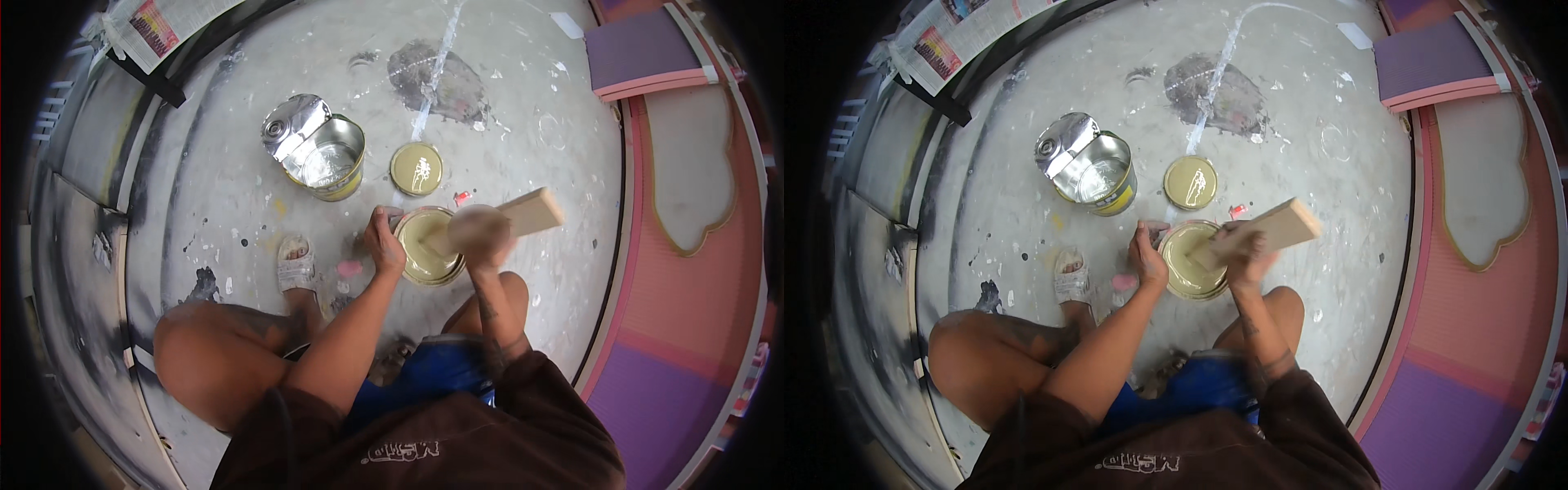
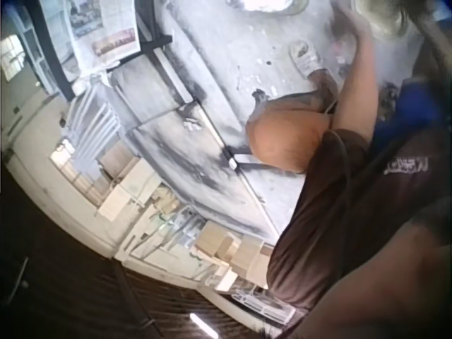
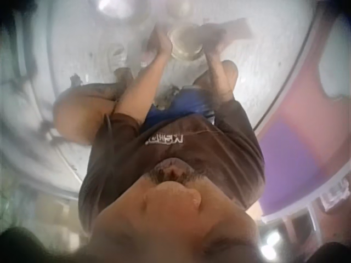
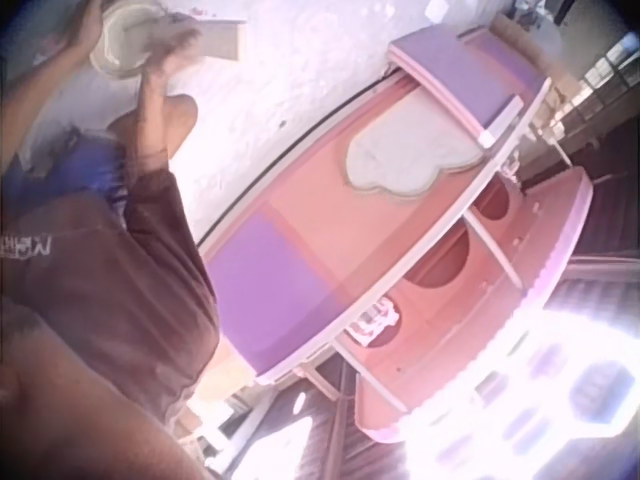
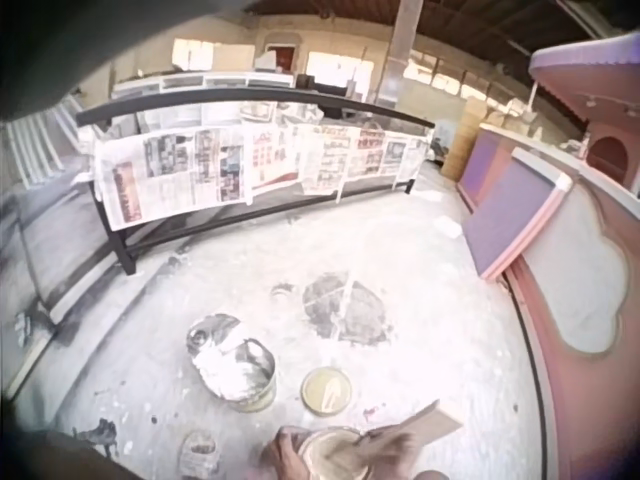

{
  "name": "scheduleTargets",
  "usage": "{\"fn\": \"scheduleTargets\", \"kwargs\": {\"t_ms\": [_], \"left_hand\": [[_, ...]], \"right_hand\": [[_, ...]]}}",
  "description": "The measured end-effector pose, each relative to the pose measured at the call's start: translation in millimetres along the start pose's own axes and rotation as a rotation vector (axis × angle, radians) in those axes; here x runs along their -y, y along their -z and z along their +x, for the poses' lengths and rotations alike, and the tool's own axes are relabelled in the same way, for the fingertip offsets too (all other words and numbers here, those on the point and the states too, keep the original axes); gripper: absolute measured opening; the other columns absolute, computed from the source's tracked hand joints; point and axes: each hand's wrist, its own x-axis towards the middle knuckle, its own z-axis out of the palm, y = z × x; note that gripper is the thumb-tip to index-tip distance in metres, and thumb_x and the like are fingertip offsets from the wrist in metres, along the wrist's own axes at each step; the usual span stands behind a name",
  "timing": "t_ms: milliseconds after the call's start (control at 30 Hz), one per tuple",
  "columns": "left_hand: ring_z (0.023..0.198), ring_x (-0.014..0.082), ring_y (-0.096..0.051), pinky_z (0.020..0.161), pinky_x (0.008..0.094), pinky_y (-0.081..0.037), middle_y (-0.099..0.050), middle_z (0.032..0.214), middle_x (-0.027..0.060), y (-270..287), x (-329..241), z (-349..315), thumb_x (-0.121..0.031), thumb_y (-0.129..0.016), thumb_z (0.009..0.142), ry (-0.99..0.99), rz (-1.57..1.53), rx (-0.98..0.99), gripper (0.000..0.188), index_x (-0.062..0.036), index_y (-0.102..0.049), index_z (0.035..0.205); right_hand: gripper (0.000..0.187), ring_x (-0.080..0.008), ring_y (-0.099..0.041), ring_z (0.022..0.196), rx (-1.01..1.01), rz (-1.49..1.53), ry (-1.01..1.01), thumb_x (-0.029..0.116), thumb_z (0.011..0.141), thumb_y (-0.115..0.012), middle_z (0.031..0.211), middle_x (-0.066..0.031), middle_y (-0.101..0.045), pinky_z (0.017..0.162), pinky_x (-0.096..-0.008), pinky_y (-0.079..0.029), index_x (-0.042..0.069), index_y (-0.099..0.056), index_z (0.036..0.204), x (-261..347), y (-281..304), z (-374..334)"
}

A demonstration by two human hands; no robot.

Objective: The recorder picks up a wooden stir stick and uses it to mix paint in a small tin.

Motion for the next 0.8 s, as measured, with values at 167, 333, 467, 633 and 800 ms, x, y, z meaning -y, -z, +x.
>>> {"fn": "scheduleTargets", "kwargs": {"t_ms": [167, 333, 467, 633, 800], "left_hand": [[0.082, 0.0210, -0.061, 0.082, 0.0345, -0.048, -0.067, 0.086, 0.0110, -9, -10, -7, -0.042, -0.036, 0.106, 0.007, 0.019, 0.031, 0.058, 0.0036, -0.067, 0.088], [0.083, 0.0206, -0.062, 0.083, 0.0338, -0.048, -0.068, 0.086, 0.0109, 24, 1, 8, -0.043, -0.036, 0.106, 0.011, -0.012, -0.048, 0.059, 0.0036, -0.067, 0.088], [0.083, 0.0212, -0.063, 0.083, 0.0338, -0.049, -0.068, 0.086, 0.0118, -5, -8, -4, -0.044, -0.037, 0.106, 0.114, -0.172, 0.025, 0.059, 0.0036, -0.067, 0.088], [0.083, 0.0220, -0.062, 0.081, 0.0347, -0.049, -0.068, 0.085, 0.0129, 17, -8, 3, -0.041, -0.038, 0.105, 0.038, -0.062, -0.049, 0.056, 0.0040, -0.066, 0.088], [0.083, 0.0237, -0.062, 0.081, 0.0368, -0.048, -0.068, 0.085, 0.0149, 17, -1, 7, -0.038, -0.038, 0.105, 0.047, -0.075, -0.021, 0.053, 0.0035, -0.065, 0.088]], "right_hand": [[0.078, -0.0289, -0.062, 0.076, 0.114, 0.083, -0.093, 0.073, 0.092, -0.048, 0.084, -0.0173, -0.061, 0.075, -0.0441, -0.055, -0.003, -0.053, 0.110, 21, -1, 11], [0.074, -0.0293, -0.061, 0.076, 0.278, 0.291, -0.261, 0.068, 0.094, -0.052, 0.087, -0.0182, -0.060, 0.075, -0.0463, -0.054, -0.001, -0.044, 0.120, 71, -25, 11], [0.076, -0.0304, -0.062, 0.079, 0.045, 0.017, -0.076, 0.069, 0.093, -0.050, 0.091, -0.0197, -0.062, 0.077, -0.0475, -0.055, -0.003, -0.049, 0.120, 7, -12, -5], [0.085, -0.0280, -0.061, 0.084, 0.088, 0.211, -0.278, 0.079, 0.092, -0.032, 0.090, -0.0180, -0.062, 0.076, -0.0425, -0.052, -0.003, -0.053, 0.105, 70, -22, 22], [0.080, -0.0282, -0.060, 0.074, 0.176, 0.034, -0.166, 0.072, 0.093, -0.047, 0.081, -0.0162, -0.061, 0.072, -0.0440, -0.054, -0.006, -0.056, 0.109, 50, -29, 2]]}}
